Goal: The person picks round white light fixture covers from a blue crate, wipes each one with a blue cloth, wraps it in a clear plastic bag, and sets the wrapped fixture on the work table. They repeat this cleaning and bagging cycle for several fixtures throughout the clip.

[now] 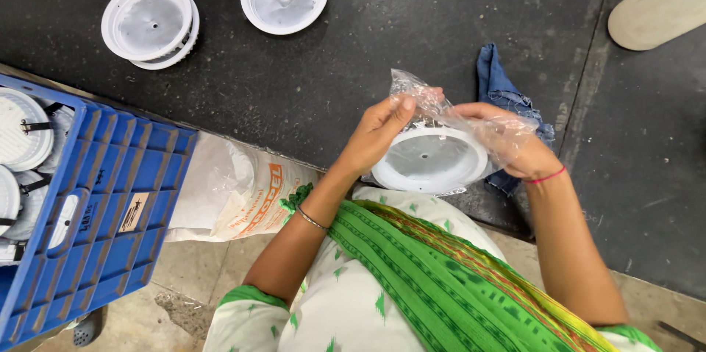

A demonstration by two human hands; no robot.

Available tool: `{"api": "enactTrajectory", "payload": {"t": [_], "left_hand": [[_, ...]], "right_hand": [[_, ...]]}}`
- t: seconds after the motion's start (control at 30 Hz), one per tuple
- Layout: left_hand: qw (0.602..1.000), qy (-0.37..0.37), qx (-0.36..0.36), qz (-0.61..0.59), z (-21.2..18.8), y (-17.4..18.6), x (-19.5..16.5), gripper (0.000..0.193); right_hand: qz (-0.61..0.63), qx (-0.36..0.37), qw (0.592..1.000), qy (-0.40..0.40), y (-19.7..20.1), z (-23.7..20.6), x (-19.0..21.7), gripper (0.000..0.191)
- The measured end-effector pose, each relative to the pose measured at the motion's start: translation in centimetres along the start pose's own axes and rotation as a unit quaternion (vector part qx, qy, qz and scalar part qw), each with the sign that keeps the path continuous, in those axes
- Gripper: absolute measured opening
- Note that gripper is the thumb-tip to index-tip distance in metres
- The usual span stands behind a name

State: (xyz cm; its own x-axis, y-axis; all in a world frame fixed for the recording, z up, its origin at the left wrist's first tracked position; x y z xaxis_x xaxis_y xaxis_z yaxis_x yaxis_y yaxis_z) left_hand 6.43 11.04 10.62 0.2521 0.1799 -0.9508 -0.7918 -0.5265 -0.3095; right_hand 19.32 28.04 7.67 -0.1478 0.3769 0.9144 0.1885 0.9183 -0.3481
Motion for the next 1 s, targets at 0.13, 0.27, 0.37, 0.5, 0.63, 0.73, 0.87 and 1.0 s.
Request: {"api": "enactTrajectory", "payload": {"t": [0.13,0.27,0.37,0.5,0.63,0.73,0.87,1.0], "left_hand": [[1.0,-0.012,0.002,0.015,0.3,-0.9,-1.0,0.051],[0.999,-0.031,0.007,0.044,0.3,-1.6,-1.6,0.052],[0.999,-0.034,0.016,0.033,0.2,-2.0,-1.6,0.051],[0.999,-0.032,0.012,0.024,0.0,-2.2,-1.5,0.049],[0.998,-0.042,-0.005,0.051,-0.3,-2.2,-1.5,0.046],[0.997,-0.045,-0.016,0.063,-0.5,-2.1,-1.6,0.043],[0.994,-0.064,-0.019,0.087,-0.7,-2.1,-1.8,0.039],[0.992,-0.082,-0.047,0.087,-0.6,-1.9,-2.3,0.029]], "right_hand": [[-0.085,0.024,0.996,0.004,0.3,1.0,1.0,0.048],[-0.135,0.046,0.99,-0.012,-0.4,1.7,2.1,0.048],[-0.177,0.06,0.982,0.016,-1.5,2.0,3.6,0.043],[-0.356,0.07,0.929,0.071,-3.2,1.5,6.2,0.044],[-0.479,0.105,0.86,0.14,-5.1,0.8,8.2,0.045],[-0.522,0.123,0.829,0.159,-6.0,0.7,8.6,0.044],[-0.539,0.112,0.825,0.128,-5.6,1.0,7.9,0.039],[-0.53,0.111,0.825,0.158,-5.2,1.3,7.2,0.034]]}}
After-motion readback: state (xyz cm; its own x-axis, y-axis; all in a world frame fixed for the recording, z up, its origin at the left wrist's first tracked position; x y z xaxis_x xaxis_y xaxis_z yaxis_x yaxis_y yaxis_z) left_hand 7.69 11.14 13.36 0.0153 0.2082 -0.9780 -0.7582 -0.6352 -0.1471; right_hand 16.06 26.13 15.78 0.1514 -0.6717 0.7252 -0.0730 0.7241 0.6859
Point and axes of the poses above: each hand's wrist, its own z-axis towards the middle knuckle, its own y-axis out of the back of the hand, x = y × z, the point moved 6 cm from there along z, towards the middle knuckle, and after that the axes turned 4 degrees about -x, right-handed, at the moved point
